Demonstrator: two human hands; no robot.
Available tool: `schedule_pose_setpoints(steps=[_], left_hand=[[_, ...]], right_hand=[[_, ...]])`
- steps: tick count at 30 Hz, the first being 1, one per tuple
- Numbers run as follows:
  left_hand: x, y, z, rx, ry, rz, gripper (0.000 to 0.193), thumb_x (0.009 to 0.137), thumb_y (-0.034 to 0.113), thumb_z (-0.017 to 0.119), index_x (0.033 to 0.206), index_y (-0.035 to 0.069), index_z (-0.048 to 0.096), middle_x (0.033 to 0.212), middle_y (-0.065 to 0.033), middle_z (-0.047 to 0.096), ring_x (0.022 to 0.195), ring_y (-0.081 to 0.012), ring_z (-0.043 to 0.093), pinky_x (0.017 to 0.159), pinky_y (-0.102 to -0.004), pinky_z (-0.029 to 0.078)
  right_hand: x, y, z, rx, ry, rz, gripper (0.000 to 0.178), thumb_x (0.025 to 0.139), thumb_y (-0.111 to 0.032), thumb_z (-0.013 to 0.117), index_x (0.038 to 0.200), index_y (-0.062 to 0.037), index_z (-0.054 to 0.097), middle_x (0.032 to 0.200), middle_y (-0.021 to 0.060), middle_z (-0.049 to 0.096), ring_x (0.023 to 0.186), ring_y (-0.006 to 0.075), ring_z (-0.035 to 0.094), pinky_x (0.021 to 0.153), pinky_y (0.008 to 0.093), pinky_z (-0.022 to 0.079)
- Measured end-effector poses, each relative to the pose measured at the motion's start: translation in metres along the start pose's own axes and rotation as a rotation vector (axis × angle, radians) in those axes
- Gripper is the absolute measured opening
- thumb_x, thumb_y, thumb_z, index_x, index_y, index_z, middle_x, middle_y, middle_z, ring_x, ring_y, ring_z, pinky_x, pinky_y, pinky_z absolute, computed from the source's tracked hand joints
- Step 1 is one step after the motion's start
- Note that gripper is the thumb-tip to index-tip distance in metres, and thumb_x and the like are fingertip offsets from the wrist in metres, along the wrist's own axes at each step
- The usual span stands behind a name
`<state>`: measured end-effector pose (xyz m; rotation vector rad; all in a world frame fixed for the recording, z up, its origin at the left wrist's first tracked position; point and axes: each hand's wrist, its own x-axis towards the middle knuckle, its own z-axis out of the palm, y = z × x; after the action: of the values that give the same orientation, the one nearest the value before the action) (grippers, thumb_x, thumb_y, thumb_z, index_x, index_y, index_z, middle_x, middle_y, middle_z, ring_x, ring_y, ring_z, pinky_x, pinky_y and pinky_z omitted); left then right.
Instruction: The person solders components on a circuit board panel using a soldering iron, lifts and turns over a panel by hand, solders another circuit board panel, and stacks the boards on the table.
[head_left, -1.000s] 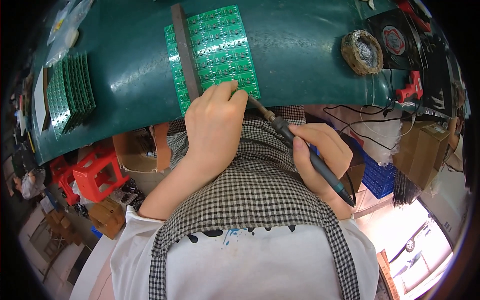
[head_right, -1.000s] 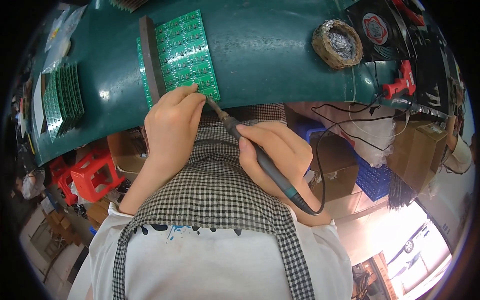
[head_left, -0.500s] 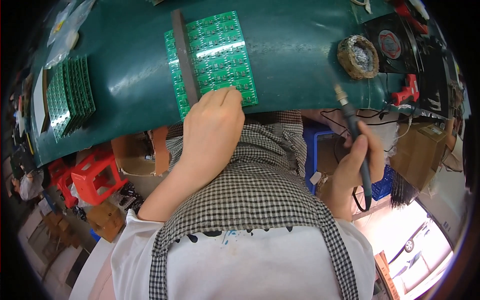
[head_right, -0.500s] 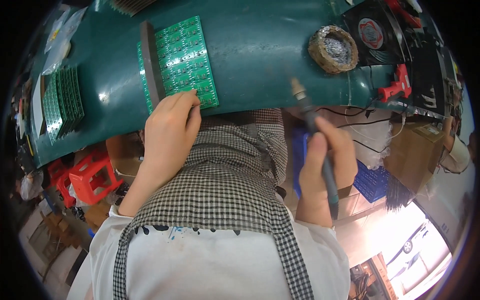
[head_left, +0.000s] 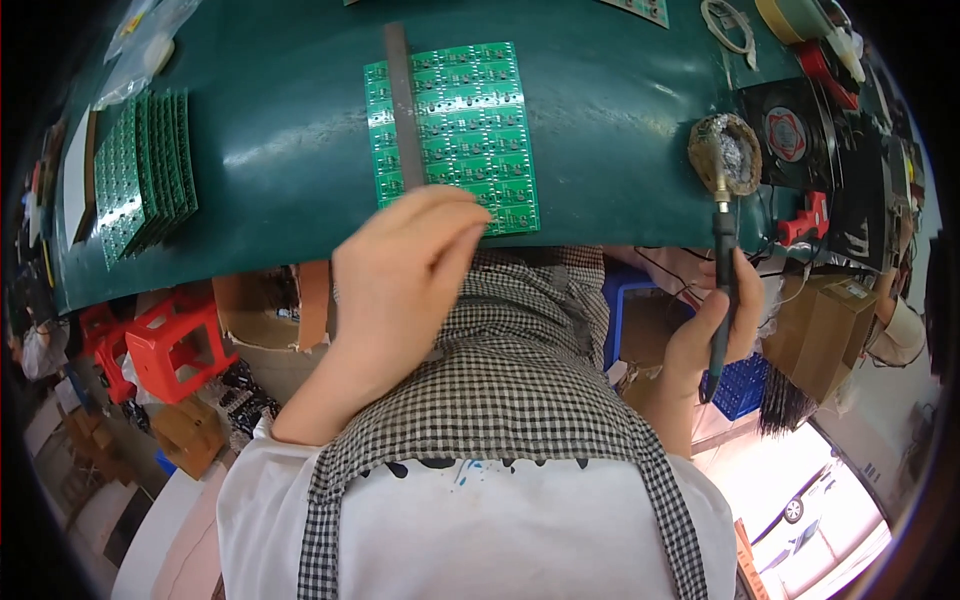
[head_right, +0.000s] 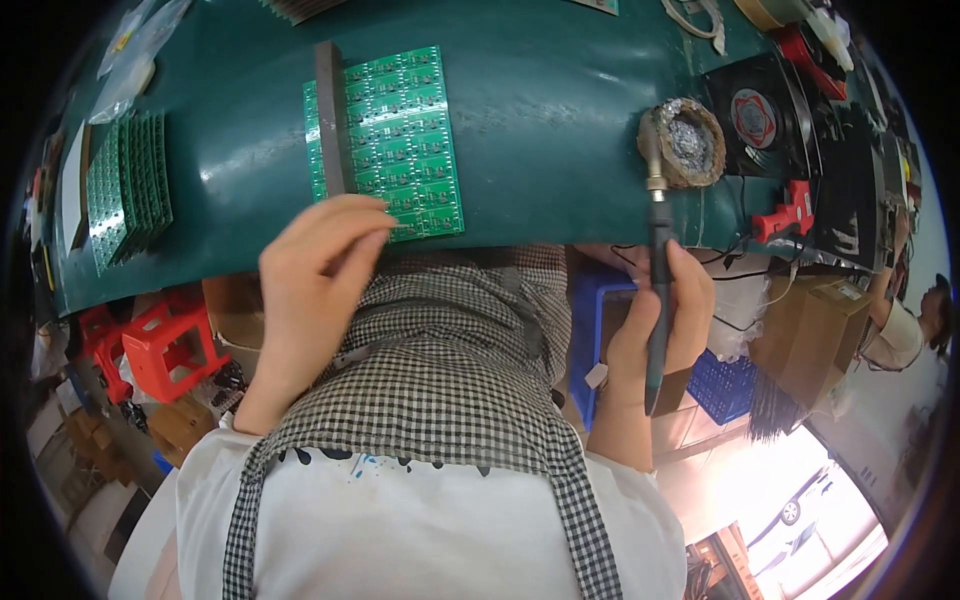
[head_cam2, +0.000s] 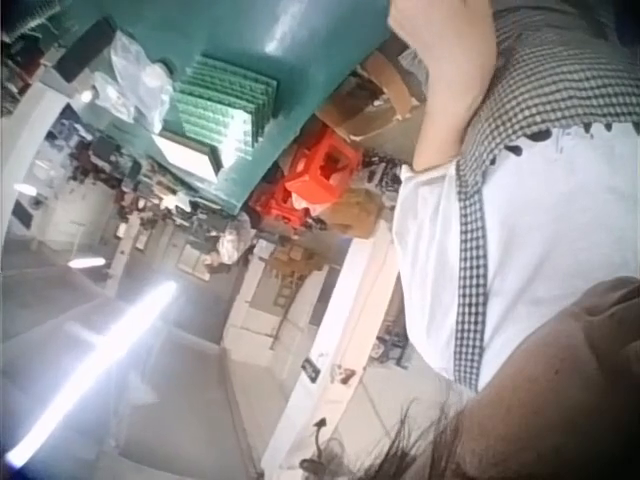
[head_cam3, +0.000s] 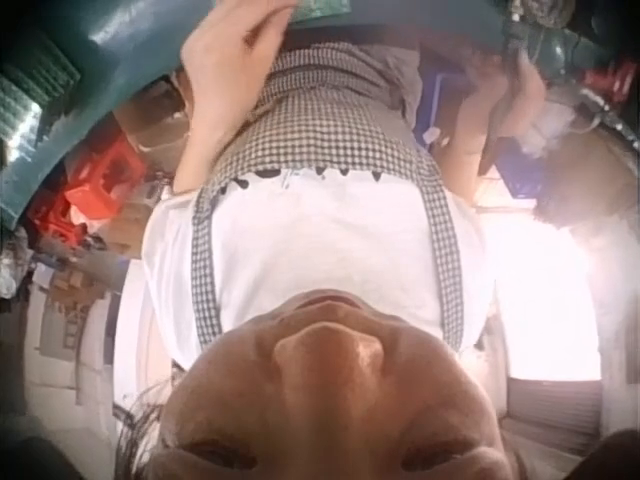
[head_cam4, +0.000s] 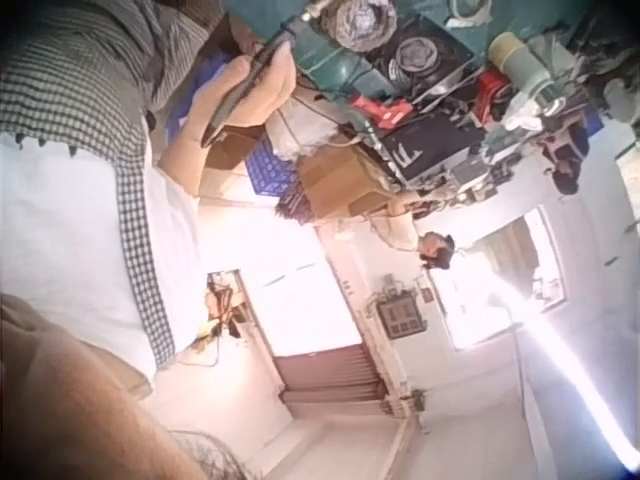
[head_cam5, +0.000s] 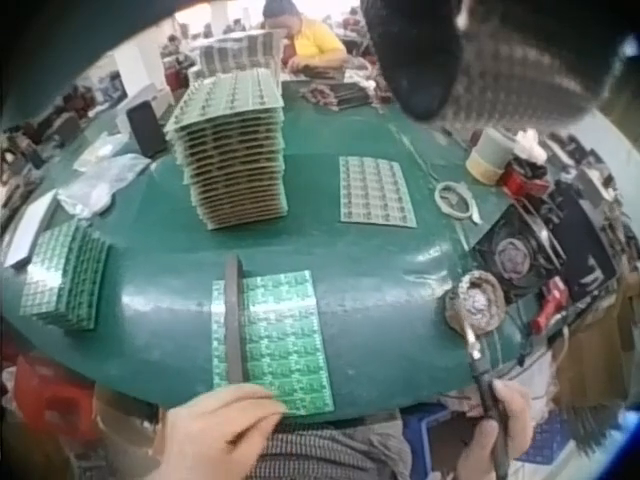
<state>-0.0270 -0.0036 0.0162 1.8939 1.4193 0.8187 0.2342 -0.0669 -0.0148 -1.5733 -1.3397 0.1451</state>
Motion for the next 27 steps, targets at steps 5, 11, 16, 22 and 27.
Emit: schedule_pose_setpoints(steps=[5,11,16,22,27], left_hand=[[0.021,-0.030,-0.041,0.269,0.312,-0.057,0.007,0.081,0.002,0.065,0.087,0.001,0.064,0.081,-0.0096,0.062,0.072,-0.0255,0.061,0.063,-0.0332,0.047],[0.072,-0.036,-0.034,0.255,0.384,0.066,0.008,0.078,0.005,0.065,0.083,0.003,0.059,0.080,-0.0088,0.058,0.070,-0.0264,0.060,0.061,-0.0371,0.047],[0.097,-0.043,-0.012,0.362,0.301,0.072,0.006,0.079,0.008,0.063,0.082,0.004,0.061,0.084,-0.0082,0.055,0.072,-0.0291,0.060,0.061,-0.0384,0.049],[0.108,-0.047,0.001,0.375,0.221,-0.012,0.006,0.081,0.011,0.063,0.080,0.005,0.061,0.088,-0.0067,0.054,0.069,-0.0282,0.062,0.058,-0.0395,0.049],[0.109,-0.047,0.005,0.400,0.226,-0.015,0.007,0.080,0.010,0.063,0.079,0.004,0.060,0.087,-0.0065,0.053,0.065,-0.0273,0.062,0.055,-0.0388,0.048]], right_hand=[[0.020,-0.022,0.015,0.155,-0.198,-0.082,0.028,0.088,-0.018,0.060,0.104,0.0048,0.063,0.096,0.0166,0.064,0.086,0.0230,0.062,0.076,0.0278,0.048],[0.052,-0.044,0.067,0.281,-0.300,-0.020,0.020,0.079,0.001,0.062,0.099,0.0044,0.065,0.093,0.0154,0.066,0.082,0.0212,0.063,0.071,0.0275,0.049],[0.074,-0.055,0.105,0.292,-0.353,-0.128,0.015,0.078,0.003,0.063,0.093,0.0038,0.066,0.085,0.0146,0.067,0.075,0.0216,0.064,0.069,0.0283,0.050],[0.082,-0.050,0.126,0.272,-0.347,-0.153,0.013,0.075,0.005,0.064,0.088,0.0026,0.067,0.078,0.0136,0.067,0.066,0.0218,0.065,0.061,0.0279,0.051],[0.085,-0.052,0.130,0.245,-0.375,-0.187,0.013,0.074,0.005,0.064,0.086,0.0025,0.067,0.077,0.0134,0.067,0.063,0.0214,0.065,0.058,0.0279,0.051]])
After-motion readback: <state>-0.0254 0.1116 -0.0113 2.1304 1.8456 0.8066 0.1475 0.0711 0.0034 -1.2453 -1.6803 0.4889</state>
